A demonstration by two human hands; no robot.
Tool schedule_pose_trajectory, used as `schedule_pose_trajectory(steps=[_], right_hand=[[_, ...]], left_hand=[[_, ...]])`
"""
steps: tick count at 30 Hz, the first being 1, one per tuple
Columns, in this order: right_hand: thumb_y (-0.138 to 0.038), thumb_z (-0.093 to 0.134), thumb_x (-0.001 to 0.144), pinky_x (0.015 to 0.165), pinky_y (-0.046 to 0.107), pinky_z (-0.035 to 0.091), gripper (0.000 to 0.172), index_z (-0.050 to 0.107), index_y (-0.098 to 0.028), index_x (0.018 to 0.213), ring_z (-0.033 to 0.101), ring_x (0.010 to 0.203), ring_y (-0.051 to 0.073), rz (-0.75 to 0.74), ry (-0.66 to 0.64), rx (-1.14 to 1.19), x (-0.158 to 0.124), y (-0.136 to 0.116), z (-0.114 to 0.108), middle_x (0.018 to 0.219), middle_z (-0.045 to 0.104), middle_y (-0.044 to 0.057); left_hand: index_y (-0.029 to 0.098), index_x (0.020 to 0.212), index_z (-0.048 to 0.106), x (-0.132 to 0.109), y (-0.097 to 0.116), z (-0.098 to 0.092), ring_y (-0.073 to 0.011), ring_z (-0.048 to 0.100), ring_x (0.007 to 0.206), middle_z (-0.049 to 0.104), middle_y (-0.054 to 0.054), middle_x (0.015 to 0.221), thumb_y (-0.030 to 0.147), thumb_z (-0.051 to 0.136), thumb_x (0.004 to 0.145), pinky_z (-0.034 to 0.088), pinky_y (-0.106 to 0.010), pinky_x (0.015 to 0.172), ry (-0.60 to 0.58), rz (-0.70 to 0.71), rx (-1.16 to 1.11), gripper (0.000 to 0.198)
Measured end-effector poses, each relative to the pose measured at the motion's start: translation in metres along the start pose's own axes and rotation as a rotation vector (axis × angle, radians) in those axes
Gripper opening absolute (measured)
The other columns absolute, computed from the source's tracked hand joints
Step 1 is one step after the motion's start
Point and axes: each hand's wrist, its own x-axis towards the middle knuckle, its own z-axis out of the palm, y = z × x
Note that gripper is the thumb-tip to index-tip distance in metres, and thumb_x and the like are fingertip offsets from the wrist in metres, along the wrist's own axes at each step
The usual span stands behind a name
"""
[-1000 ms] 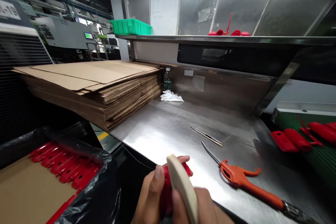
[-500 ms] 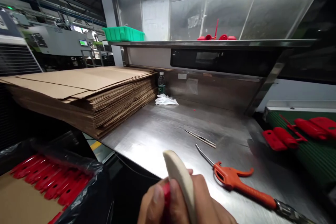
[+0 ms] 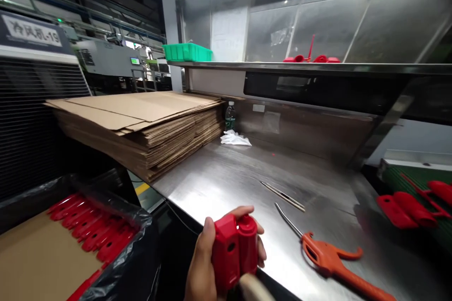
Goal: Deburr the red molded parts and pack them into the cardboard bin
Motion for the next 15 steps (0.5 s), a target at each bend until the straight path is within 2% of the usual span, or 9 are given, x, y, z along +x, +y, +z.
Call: schedule_pose_trajectory(steps=[3,6,8,10,12,13,14,15], right_hand=[[-0.070,0.033,0.093,0.066,0.041,0.052,0.051,0.059,-0.031,0.073,0.059,0.061,0.022,0.004,-0.002,-0.045,0.007,-0.009,0.007,0.061,0.059,0.002],[-0.067,0.034,0.092,0.065,0.046,0.050,0.046,0.061,-0.034,0.075,0.061,0.066,0.029,0.026,-0.030,-0.097,0.013,-0.037,0.034,0.068,0.062,0.005],[-0.063,0.038,0.093,0.076,0.049,0.051,0.042,0.064,-0.031,0.089,0.063,0.084,0.031,0.038,-0.059,-0.139,0.020,-0.055,0.052,0.088,0.068,0.007],[-0.060,0.039,0.093,0.093,0.054,0.047,0.044,0.060,-0.029,0.117,0.057,0.110,0.033,0.027,-0.080,-0.167,0.025,-0.057,0.054,0.118,0.065,0.009],[-0.052,0.042,0.093,0.105,0.054,0.040,0.055,0.039,-0.029,0.143,0.044,0.132,0.032,-0.037,-0.088,-0.218,0.019,-0.036,0.034,0.142,0.052,0.008],[-0.042,0.046,0.091,0.109,0.052,0.037,0.060,0.031,-0.034,0.148,0.039,0.138,0.029,-0.083,-0.113,-0.248,0.012,-0.017,0.016,0.150,0.045,0.005],[-0.029,0.044,0.087,0.106,0.051,0.039,0.069,0.023,-0.036,0.151,0.041,0.138,0.029,-0.162,-0.100,-0.381,0.003,0.004,-0.005,0.152,0.041,0.004],[-0.017,0.044,0.078,0.101,0.051,0.043,0.082,0.018,-0.040,0.153,0.046,0.134,0.030,-0.169,-0.104,-0.528,-0.007,0.027,-0.027,0.153,0.040,0.003]], left_hand=[[0.014,0.121,0.068,0.005,0.009,0.002,-0.0292,0.068,0.079,0.071,-0.016,0.101,0.052,0.025,0.099,0.052,-0.040,0.069,-0.012,0.025,0.016,0.061],[0.015,0.119,0.069,0.003,0.014,0.002,-0.0304,0.069,0.081,0.071,-0.016,0.100,0.050,0.018,0.101,0.052,-0.042,0.072,-0.053,0.005,-0.035,0.064],[0.016,0.119,0.068,0.000,0.015,0.002,-0.0307,0.069,0.082,0.071,-0.016,0.102,0.050,0.014,0.101,0.052,-0.043,0.072,-0.092,-0.019,-0.066,0.066],[0.016,0.121,0.067,-0.002,0.016,-0.002,-0.0310,0.069,0.083,0.070,-0.018,0.105,0.051,0.012,0.101,0.051,-0.044,0.072,-0.144,-0.028,-0.070,0.068],[0.016,0.123,0.066,-0.001,0.015,-0.009,-0.0314,0.069,0.084,0.071,-0.019,0.106,0.053,0.012,0.100,0.050,-0.042,0.072,-0.207,-0.023,-0.063,0.069],[0.015,0.124,0.065,-0.001,0.014,-0.013,-0.0317,0.069,0.084,0.071,-0.019,0.106,0.055,0.015,0.099,0.049,-0.042,0.072,-0.237,-0.024,-0.059,0.069],[0.015,0.125,0.065,0.001,0.013,-0.018,-0.0321,0.069,0.084,0.071,-0.019,0.105,0.056,0.018,0.099,0.049,-0.041,0.072,-0.262,-0.032,-0.057,0.068],[0.014,0.125,0.065,0.002,0.011,-0.023,-0.0324,0.069,0.085,0.071,-0.019,0.105,0.057,0.021,0.099,0.048,-0.041,0.072,-0.279,-0.047,-0.056,0.067]])
